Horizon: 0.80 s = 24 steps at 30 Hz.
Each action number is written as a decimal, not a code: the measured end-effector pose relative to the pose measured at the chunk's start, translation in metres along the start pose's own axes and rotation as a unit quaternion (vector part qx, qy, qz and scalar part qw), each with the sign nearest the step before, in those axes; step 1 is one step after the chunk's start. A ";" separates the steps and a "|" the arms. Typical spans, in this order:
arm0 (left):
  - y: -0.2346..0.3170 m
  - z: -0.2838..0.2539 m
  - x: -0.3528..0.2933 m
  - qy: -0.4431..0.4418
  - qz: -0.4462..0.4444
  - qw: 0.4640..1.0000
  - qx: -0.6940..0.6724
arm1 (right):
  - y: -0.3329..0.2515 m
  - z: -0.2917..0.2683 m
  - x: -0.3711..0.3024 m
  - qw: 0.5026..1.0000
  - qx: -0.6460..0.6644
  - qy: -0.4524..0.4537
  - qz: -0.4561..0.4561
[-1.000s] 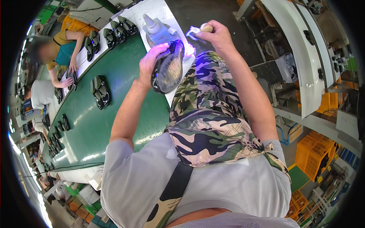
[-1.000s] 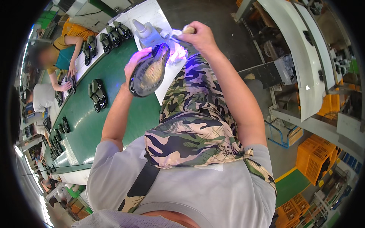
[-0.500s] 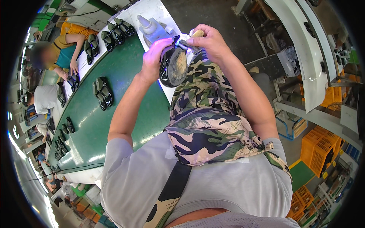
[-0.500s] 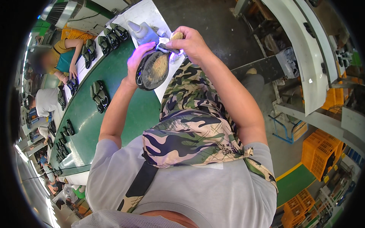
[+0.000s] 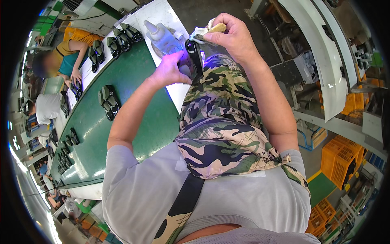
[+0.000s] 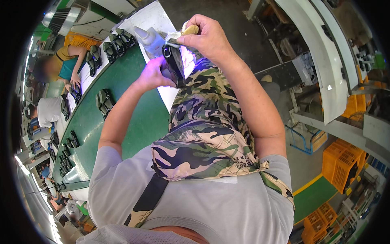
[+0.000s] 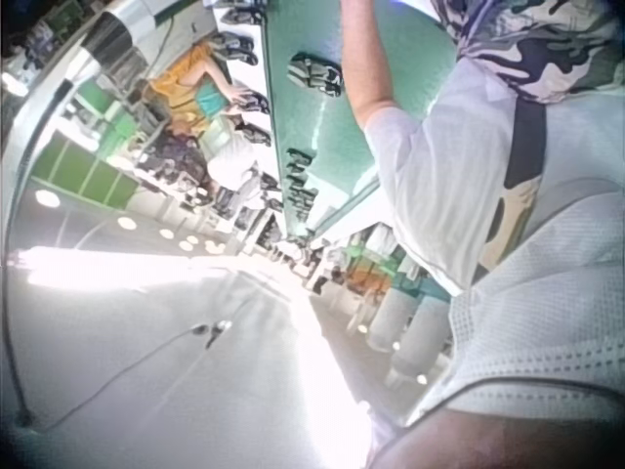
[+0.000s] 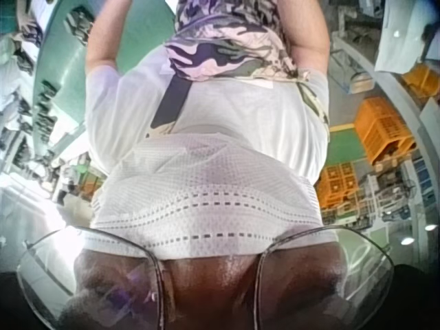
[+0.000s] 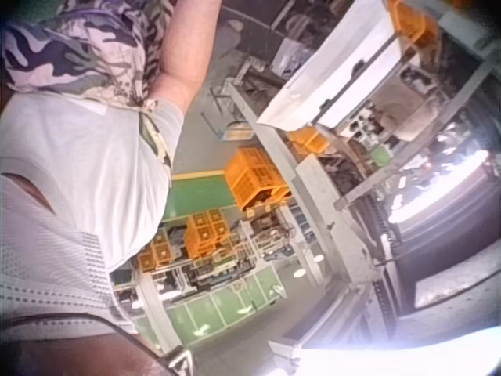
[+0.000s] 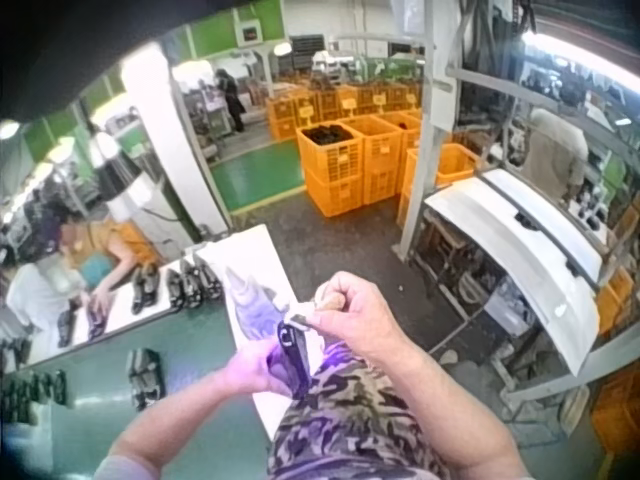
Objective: The recorder applies glue or adhesive to the soles or upper components of shoes using a small brush or applicator as part of an assembly line process.
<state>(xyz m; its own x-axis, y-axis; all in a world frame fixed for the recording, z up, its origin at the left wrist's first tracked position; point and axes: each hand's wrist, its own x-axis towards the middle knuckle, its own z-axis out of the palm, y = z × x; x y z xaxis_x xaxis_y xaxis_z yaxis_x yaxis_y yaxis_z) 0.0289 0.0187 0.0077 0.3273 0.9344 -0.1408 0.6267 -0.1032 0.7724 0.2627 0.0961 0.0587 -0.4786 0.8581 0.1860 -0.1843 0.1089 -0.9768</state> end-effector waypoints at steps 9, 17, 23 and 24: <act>-0.021 -0.001 -0.008 -0.077 -0.038 0.951 -0.297 | 0.024 0.002 0.013 0.996 -0.056 -0.031 -0.054; -0.031 0.001 -0.011 -0.061 -0.109 0.872 -0.473 | 0.048 0.008 -0.002 0.993 -0.085 -0.067 -0.040; -0.040 0.005 -0.008 -0.028 -0.111 0.818 -0.563 | 0.064 0.011 -0.019 0.992 -0.087 -0.087 0.002; -0.042 0.007 -0.008 -0.030 -0.113 0.818 -0.563 | 0.065 0.010 -0.021 0.993 -0.087 -0.085 0.003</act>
<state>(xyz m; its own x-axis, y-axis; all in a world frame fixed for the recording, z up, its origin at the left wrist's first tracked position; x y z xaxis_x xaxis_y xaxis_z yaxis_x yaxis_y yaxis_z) 0.0048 0.0137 -0.0279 0.3476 0.8646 -0.3627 -0.3626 0.4807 0.7984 0.2523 0.0802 -0.0073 -0.6204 0.7633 0.1800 -0.0372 0.2006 -0.9790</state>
